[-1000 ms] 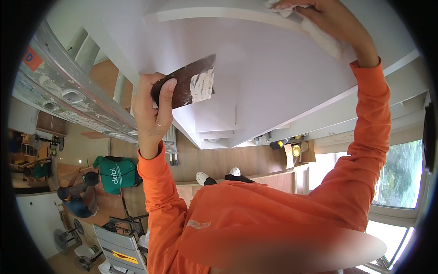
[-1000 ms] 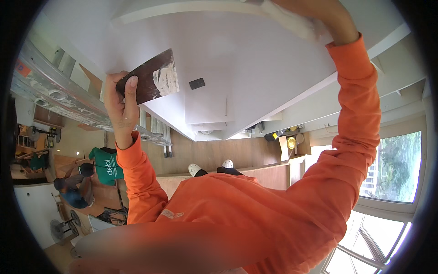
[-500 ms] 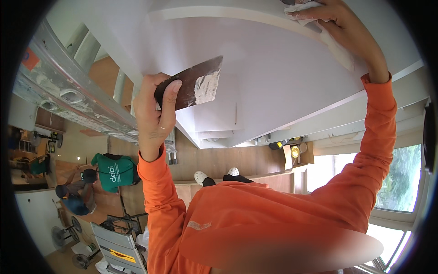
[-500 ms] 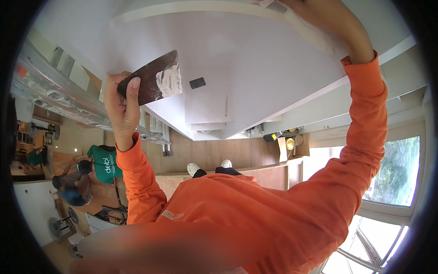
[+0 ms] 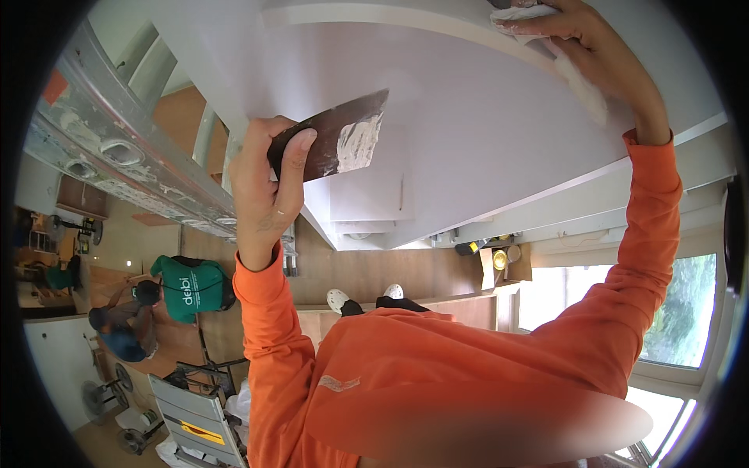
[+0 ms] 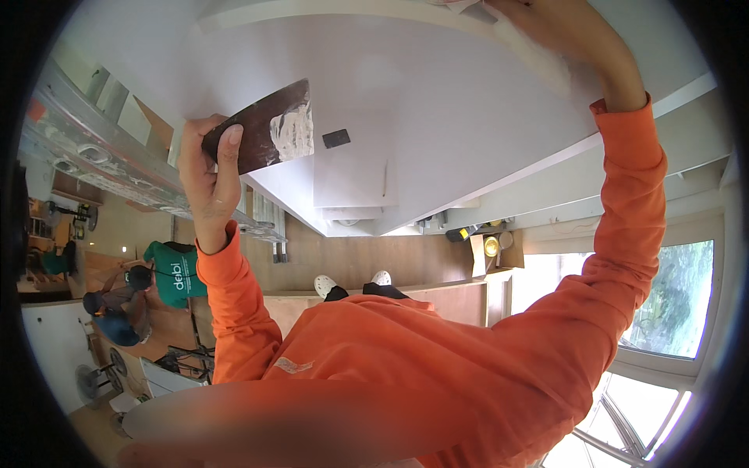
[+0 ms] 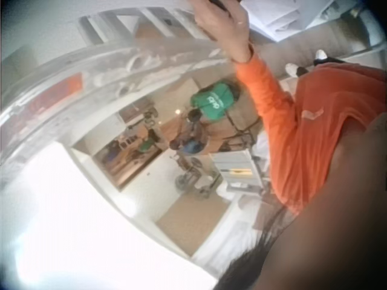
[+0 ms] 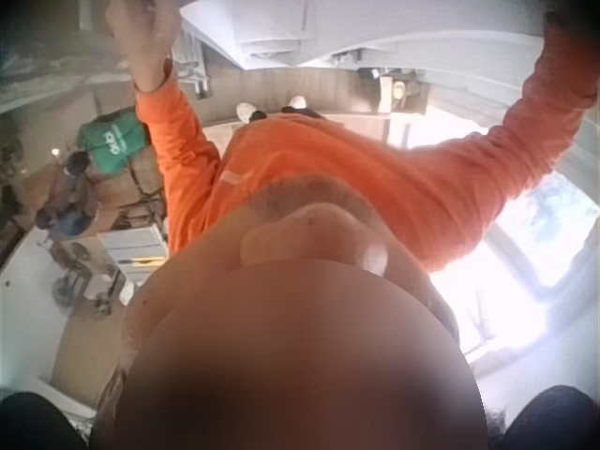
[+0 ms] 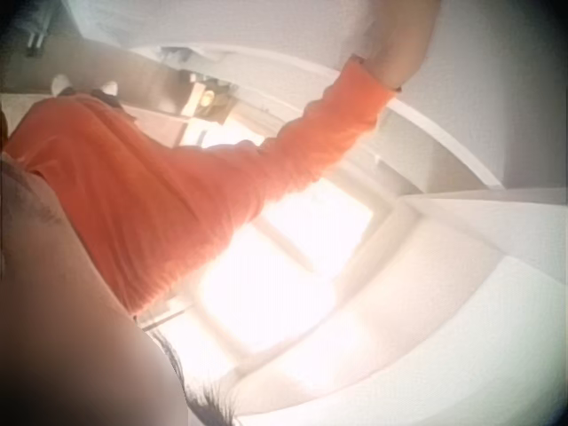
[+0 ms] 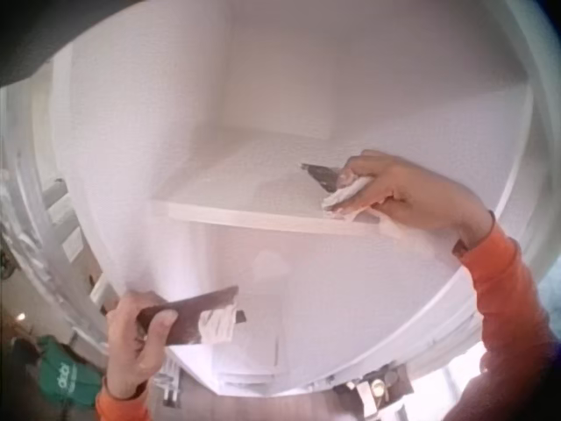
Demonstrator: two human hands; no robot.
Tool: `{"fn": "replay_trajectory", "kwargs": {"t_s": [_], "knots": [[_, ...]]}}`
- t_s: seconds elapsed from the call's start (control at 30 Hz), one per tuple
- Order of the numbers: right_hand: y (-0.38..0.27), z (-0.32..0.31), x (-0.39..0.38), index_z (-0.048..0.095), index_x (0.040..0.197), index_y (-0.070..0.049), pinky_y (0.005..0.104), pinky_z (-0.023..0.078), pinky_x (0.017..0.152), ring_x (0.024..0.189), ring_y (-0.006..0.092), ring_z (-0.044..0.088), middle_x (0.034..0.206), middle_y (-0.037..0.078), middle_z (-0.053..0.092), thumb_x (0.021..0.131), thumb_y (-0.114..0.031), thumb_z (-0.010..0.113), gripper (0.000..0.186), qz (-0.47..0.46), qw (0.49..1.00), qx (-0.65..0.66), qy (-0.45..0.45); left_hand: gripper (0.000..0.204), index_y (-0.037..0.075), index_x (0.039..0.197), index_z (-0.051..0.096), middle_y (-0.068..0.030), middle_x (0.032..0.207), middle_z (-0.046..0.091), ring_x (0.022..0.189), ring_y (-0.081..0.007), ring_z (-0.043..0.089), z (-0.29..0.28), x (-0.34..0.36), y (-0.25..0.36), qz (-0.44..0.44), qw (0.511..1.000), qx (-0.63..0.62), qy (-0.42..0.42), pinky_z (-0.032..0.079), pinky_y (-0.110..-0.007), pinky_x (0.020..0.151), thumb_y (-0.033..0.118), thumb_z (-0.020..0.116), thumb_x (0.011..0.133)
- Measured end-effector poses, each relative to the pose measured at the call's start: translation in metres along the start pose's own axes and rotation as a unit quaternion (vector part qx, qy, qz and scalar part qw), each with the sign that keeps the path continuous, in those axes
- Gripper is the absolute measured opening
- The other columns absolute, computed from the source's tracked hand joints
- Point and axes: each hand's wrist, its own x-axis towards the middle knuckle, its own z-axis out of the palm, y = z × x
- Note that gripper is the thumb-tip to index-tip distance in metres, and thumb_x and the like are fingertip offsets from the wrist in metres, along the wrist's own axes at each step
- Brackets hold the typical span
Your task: The person applies joint compound to the interior surfaces of a white cabinet using a putty knife. They repeatedly scoop compound from a bucket and spread it onto the cabinet's inner walls and shelves, smoothing the material with the tool.
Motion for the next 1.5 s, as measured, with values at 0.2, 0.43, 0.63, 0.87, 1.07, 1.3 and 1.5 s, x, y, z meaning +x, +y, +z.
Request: {"fn": "replay_trajectory", "kwargs": {"t_s": [0.2,0.43,0.63,0.87,1.07,1.3,1.5], "knots": [[-0.003,0.004,0.016,0.074,0.108,-0.008,0.0333,0.041,0.095,0.105,0.0248,0.053,0.112,0.010,0.059,0.086,0.002,0.058,0.029,-0.049,0.999,0.015,0.010,0.009,0.002,0.092,0.057,-0.0039,0.066,0.056,0.053,-0.0102,0.045,0.002,0.002,0.002,0.021,1.000,-0.012,0.006,0.037,-0.022,0.050,0.008,0.064,0.092],[-0.001,0.006,0.038,0.073,0.109,-0.008,0.0338,0.040,0.092,0.103,0.0255,0.052,0.111,0.010,0.057,0.087,0.004,0.058,0.029,-0.111,0.993,0.028,-0.005,0.010,0.002,0.092,0.056,-0.0057,0.067,0.058,0.054,-0.0123,0.047,0.001,0.002,0.002,0.025,1.000,-0.008,-0.001,0.039,-0.024,0.051,0.008,0.063,0.093],[-0.002,0.011,0.047,0.073,0.110,-0.009,0.0331,0.040,0.092,0.102,0.0260,0.052,0.111,0.010,0.056,0.086,0.005,0.057,0.032,-0.122,0.991,0.053,0.018,0.011,0.001,0.093,0.056,-0.0079,0.068,0.058,0.054,-0.0144,0.051,0.000,0.004,0.004,0.034,0.999,0.003,-0.007,0.040,-0.025,0.051,0.010,0.063,0.093],[-0.015,0.005,0.052,0.072,0.111,-0.008,0.0342,0.040,0.092,0.104,0.0264,0.053,0.112,0.011,0.056,0.086,0.006,0.057,0.032,-0.117,0.992,0.039,0.004,0.011,0.001,0.093,0.055,-0.0080,0.067,0.058,0.052,-0.0159,0.049,-0.001,0.004,0.004,0.016,1.000,-0.020,-0.017,0.039,-0.026,0.050,0.009,0.063,0.093],[-0.012,0.020,0.081,0.069,0.114,-0.004,0.0338,0.042,0.090,0.101,0.0273,0.054,0.110,0.013,0.057,0.089,0.004,0.052,0.031,-0.144,0.987,0.053,0.040,0.012,0.001,0.093,0.055,-0.0086,0.066,0.056,0.051,-0.0175,0.048,-0.001,0.004,0.006,0.015,0.999,-0.025,-0.017,0.039,-0.027,0.050,0.010,0.063,0.093],[-0.003,0.020,0.089,0.065,0.119,-0.003,0.0340,0.043,0.089,0.099,0.0270,0.054,0.105,0.014,0.056,0.090,0.004,0.052,0.033,-0.042,0.999,0.029,-0.005,0.012,0.002,0.093,0.055,-0.0112,0.065,0.056,0.050,-0.0218,0.049,-0.005,0.005,0.007,0.033,0.999,-0.008,-0.031,0.040,-0.030,0.049,0.010,0.063,0.093],[0.003,0.013,0.087,0.064,0.121,-0.002,0.0343,0.043,0.089,0.097,0.0278,0.055,0.103,0.015,0.057,0.090,0.002,0.052,0.033,-0.081,0.992,0.098,-0.026,0.010,0.002,0.094,0.055,-0.0116,0.064,0.053,0.050,-0.0237,0.048,-0.002,0.007,0.006,0.050,0.998,-0.023,-0.018,0.040,-0.031,0.049,0.008,0.063,0.092]]}}
